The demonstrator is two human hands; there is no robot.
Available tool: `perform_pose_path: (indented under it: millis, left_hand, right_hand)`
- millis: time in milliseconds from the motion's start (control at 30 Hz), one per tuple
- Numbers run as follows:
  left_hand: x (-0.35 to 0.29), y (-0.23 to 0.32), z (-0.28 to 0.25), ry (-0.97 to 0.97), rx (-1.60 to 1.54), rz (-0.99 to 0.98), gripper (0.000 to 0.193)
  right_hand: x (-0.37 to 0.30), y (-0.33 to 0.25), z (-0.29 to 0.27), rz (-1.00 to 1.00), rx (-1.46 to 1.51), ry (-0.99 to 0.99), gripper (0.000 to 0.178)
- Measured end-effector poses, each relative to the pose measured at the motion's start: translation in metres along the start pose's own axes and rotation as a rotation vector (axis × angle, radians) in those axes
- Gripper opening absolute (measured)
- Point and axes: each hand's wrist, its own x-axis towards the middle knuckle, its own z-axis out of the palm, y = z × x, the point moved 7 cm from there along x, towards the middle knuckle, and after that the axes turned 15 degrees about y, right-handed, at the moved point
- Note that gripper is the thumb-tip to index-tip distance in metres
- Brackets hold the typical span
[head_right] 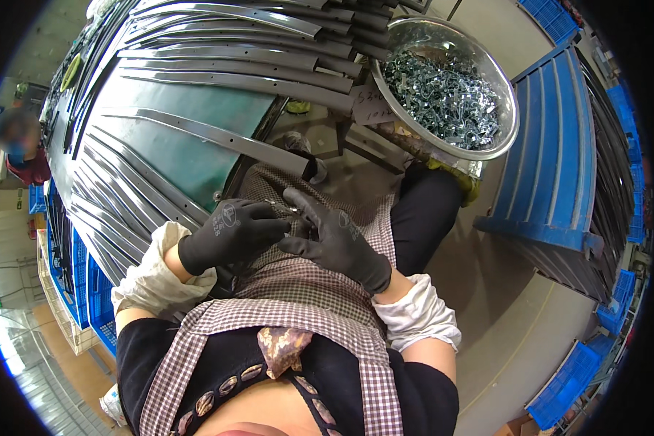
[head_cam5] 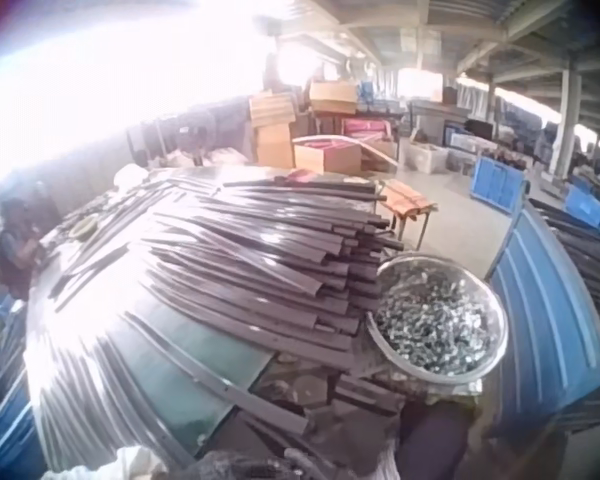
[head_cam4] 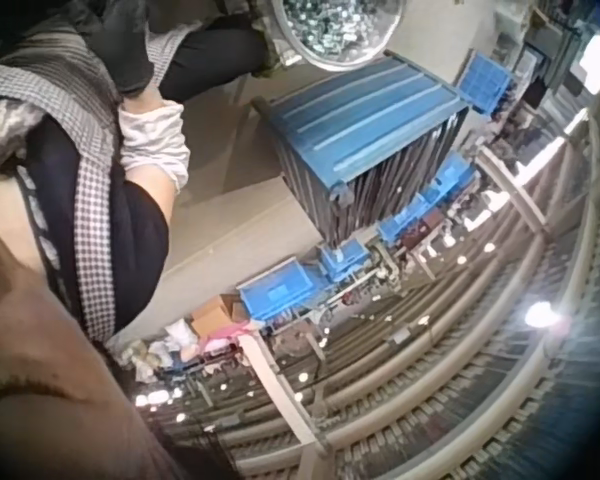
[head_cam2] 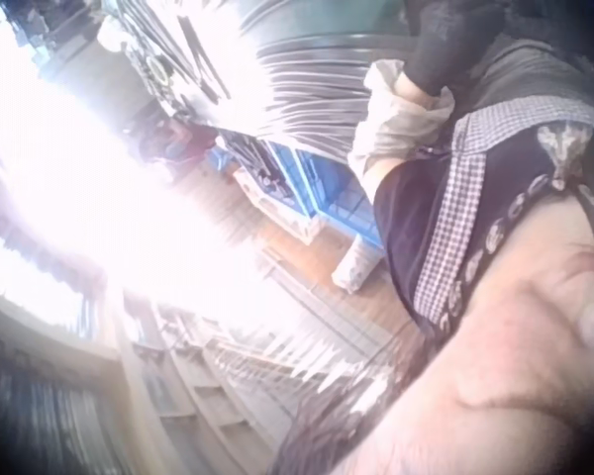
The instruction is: The person repeatedly picks up long metal frame pieces from a stack, inserts small fasteners into holes along the frame, and places the assembled pieces back onto the stack. The task continues in a repetitive cycle throughout the clip.
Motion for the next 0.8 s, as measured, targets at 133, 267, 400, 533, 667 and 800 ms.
perform_pose_path:
  millis: [133,267,400,533,667,800]
  left_hand:
    - [0.000,0.000,0.005,-0.032,0.041,0.107,0.017]
    - [0.001,-0.003,0.010,-0.045,0.054,0.135,0.016]
    - [0.011,-0.012,0.009,-0.098,0.089,0.121,0.028]
    - [0.032,-0.062,-0.011,0.172,0.205,0.053,0.056]
    - [0.036,-0.107,-0.004,0.138,0.237,0.051,0.063]
    - [0.040,-0.112,0.006,0.046,0.154,0.042,0.052]
  right_hand:
    - [0.010,0.004,-0.002,-0.001,-0.164,-0.101,0.071]
    - [0.013,0.012,-0.008,-0.103,-0.273,-0.044,0.071]
    - [0.018,0.020,-0.015,-0.208,-0.368,-0.002,0.066]
    - [0.030,0.024,-0.044,-0.205,-0.438,0.166,0.061]
    - [0.050,0.018,-0.053,-0.371,-0.448,0.265,0.053]
    - [0.062,0.016,-0.048,-0.469,-0.514,0.223,0.048]
